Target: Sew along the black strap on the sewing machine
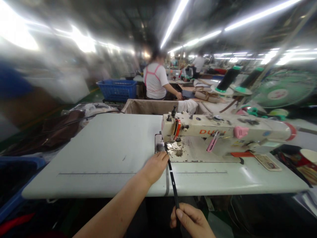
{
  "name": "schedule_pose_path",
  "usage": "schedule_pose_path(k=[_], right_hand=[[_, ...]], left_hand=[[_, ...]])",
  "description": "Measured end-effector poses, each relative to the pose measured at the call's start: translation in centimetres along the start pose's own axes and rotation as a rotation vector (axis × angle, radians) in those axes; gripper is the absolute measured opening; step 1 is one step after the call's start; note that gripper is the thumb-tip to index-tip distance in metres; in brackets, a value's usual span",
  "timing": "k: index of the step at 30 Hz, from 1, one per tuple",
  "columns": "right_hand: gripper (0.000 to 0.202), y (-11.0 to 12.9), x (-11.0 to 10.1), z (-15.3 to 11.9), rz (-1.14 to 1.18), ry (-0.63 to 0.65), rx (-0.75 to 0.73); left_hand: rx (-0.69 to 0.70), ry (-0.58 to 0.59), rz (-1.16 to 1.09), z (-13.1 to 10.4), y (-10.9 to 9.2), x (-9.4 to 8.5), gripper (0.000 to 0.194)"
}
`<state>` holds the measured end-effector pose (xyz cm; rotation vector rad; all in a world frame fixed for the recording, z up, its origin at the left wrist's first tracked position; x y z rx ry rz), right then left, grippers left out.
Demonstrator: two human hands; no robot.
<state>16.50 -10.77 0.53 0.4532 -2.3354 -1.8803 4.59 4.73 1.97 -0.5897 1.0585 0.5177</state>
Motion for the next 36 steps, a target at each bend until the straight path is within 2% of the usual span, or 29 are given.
schedule_pose_path(k=[17,25,29,36], right_hand=[[0.049,0.64,0.25,-0.28,0.016,0.002,-0.017],[0.052,0.51,0.23,-0.26,-0.043,0.014,-0.054],[0.052,0.41,0.19,-0.28,-0.043,0.014,-0.051],[0.050,0.31,-0.10,-0.18,-0.110,-0.005,-0.125]], left_hand=[[0.022,-0.013,0.000,-0.05,-0.04,-0.11,0.020],[0.004,-0.015,-0.024,0.06,0.13,0.13,0.028],[-0.004,-0.040,-0.023,0.24,0.13,-0.08,0.022],[-0.011,-0.027,-0.005,-0.02,0.22,0.22,0.025]])
Point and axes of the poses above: each hand's wrist, its own z-axis towards the middle knuckle, its own x-axis out of the palm, y = z × x, the point moved 7 cm from there along z, towards the middle knuckle, and after that the axes turned 9 degrees about -z, right-handed, at the moved point
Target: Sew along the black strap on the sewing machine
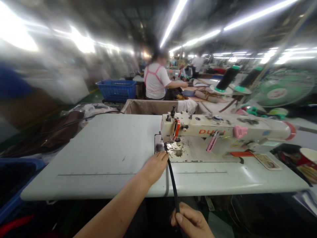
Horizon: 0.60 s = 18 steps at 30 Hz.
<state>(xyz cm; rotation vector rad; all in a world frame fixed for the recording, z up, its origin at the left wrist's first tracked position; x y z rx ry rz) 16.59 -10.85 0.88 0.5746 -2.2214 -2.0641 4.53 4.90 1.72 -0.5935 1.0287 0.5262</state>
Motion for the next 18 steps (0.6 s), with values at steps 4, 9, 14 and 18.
schedule_pose_path(k=[4,9,14,18], right_hand=[[0.048,-0.1,0.0,0.4,-0.024,-0.028,-0.030],[0.043,-0.7,-0.5,0.6,-0.036,-0.129,0.043],[0.055,-1.9,0.3,0.4,0.218,-0.080,0.221],[0.061,-1.8,0.4,0.9,0.182,-0.126,0.199]], left_hand=[[0.005,0.008,-0.012,-0.1,-0.1,-0.2,0.025],[0.003,0.004,-0.036,0.0,-0.2,-0.4,0.022],[0.001,0.019,-0.035,0.0,-0.1,-0.2,0.019],[0.014,0.011,-0.050,-0.1,-0.1,-0.2,0.021]])
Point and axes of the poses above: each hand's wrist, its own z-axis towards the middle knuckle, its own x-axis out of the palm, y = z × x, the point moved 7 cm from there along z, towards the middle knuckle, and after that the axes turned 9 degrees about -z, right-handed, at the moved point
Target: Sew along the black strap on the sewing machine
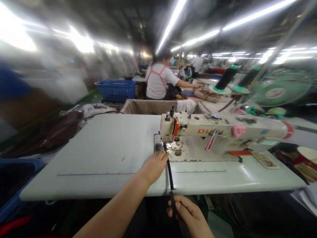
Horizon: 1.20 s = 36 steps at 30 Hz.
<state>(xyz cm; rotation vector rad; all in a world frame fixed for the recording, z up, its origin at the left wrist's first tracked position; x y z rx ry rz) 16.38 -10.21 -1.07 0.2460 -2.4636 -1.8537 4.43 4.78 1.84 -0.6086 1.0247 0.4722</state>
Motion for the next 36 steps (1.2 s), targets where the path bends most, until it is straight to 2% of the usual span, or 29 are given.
schedule_pose_path(k=[4,8,11,15,17,23,36], right_hand=[[0.071,0.2,-1.1,0.8,-0.155,-0.162,-0.041],[0.056,2.8,-2.2,1.2,-0.516,-0.284,-0.211],[0.059,4.0,-1.7,1.5,-0.567,-0.205,-0.234],[0.067,3.0,-0.6,1.9,-0.258,-0.029,-0.064],[0.066,2.7,-0.4,1.8,-0.126,0.015,-0.033],[0.055,2.7,-1.2,0.7,-0.152,0.004,-0.056],[0.056,2.0,-0.7,-0.1,-0.172,0.067,-0.105]], left_hand=[[0.021,-0.011,0.032,-0.1,-0.1,0.1,0.024],[0.018,-0.003,0.058,0.0,-0.1,0.3,0.022],[0.013,-0.003,0.049,0.1,0.0,0.2,0.021],[0.001,-0.012,0.024,0.0,0.2,0.1,0.021],[0.001,-0.012,0.021,0.0,0.1,0.0,0.020],[0.006,-0.011,0.040,0.1,0.0,0.0,0.018],[0.005,-0.001,0.009,0.0,0.2,0.2,0.023]])
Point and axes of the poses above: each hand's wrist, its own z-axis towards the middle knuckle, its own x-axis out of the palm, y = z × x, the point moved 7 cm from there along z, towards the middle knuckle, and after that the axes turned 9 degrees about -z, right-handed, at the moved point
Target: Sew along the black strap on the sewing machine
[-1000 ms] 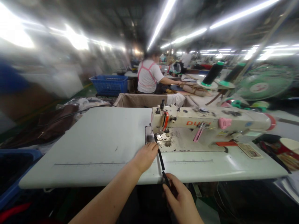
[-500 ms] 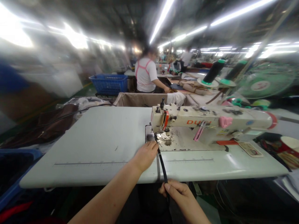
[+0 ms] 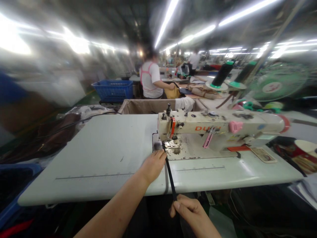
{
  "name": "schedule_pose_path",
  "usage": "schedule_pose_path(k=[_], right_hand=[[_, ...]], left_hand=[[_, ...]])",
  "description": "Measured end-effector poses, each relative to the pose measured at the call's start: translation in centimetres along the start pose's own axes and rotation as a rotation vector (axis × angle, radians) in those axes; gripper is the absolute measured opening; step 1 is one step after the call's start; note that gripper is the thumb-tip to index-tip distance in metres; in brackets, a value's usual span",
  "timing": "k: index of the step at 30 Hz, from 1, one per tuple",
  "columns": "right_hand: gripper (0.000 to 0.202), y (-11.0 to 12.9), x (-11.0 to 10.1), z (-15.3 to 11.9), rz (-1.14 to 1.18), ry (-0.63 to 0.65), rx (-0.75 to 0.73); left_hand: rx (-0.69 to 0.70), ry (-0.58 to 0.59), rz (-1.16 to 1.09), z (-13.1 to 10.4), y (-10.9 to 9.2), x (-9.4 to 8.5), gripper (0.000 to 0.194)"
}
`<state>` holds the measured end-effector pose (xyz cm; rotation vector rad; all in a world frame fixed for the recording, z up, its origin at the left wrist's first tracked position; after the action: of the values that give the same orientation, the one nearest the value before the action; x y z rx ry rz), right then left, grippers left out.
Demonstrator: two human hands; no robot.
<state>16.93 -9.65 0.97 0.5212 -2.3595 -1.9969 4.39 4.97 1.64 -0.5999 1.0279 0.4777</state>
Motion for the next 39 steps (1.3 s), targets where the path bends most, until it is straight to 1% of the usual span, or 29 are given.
schedule_pose_path(k=[7,14,18,20,23,25,28,30,34,39], right_hand=[[0.055,-0.1,0.1,0.0,0.006,0.010,-0.016],[0.056,-0.3,0.2,-0.1,0.027,0.049,-0.063],[0.058,-0.1,0.1,0.1,0.009,0.054,-0.107],[0.058,-0.1,0.0,0.4,-0.022,0.028,-0.092],[0.060,0.1,-0.3,0.8,-0.059,-0.050,-0.060],[0.058,0.3,-0.4,0.9,-0.019,-0.090,-0.042],[0.058,-0.2,0.2,1.1,0.158,-0.061,0.043],[0.059,-0.6,0.7,1.0,0.229,-0.027,0.085],[0.062,-1.1,0.9,0.8,0.199,-0.007,0.070],[0.068,-1.4,0.6,0.5,0.146,0.039,0.077]], left_hand=[[-0.018,-0.024,0.005,0.3,-0.1,-0.2,0.026],[0.004,0.011,0.014,0.2,0.0,0.3,0.021],[0.017,0.006,0.019,0.2,-0.1,0.1,0.020],[0.024,0.002,0.017,0.2,-0.2,0.0,0.023],[0.034,0.001,0.015,0.1,-0.2,0.1,0.027],[0.039,0.006,0.019,0.0,-0.2,0.3,0.027],[0.037,-0.004,0.033,-0.2,0.0,0.7,0.028],[0.036,-0.015,0.042,-0.3,0.1,0.8,0.028],[0.033,-0.030,0.036,-0.2,0.1,0.7,0.025],[0.034,-0.033,0.038,-0.3,0.1,0.9,0.029]])
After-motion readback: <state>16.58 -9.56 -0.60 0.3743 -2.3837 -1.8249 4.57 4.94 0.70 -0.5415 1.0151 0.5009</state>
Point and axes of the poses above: each hand's wrist, its own z-axis towards the middle knuckle, its own x-axis out of the palm, y = z × x, the point moved 7 cm from there along z, towards the middle knuckle, and after that the axes turned 9 degrees about -z, right-handed, at the moved point
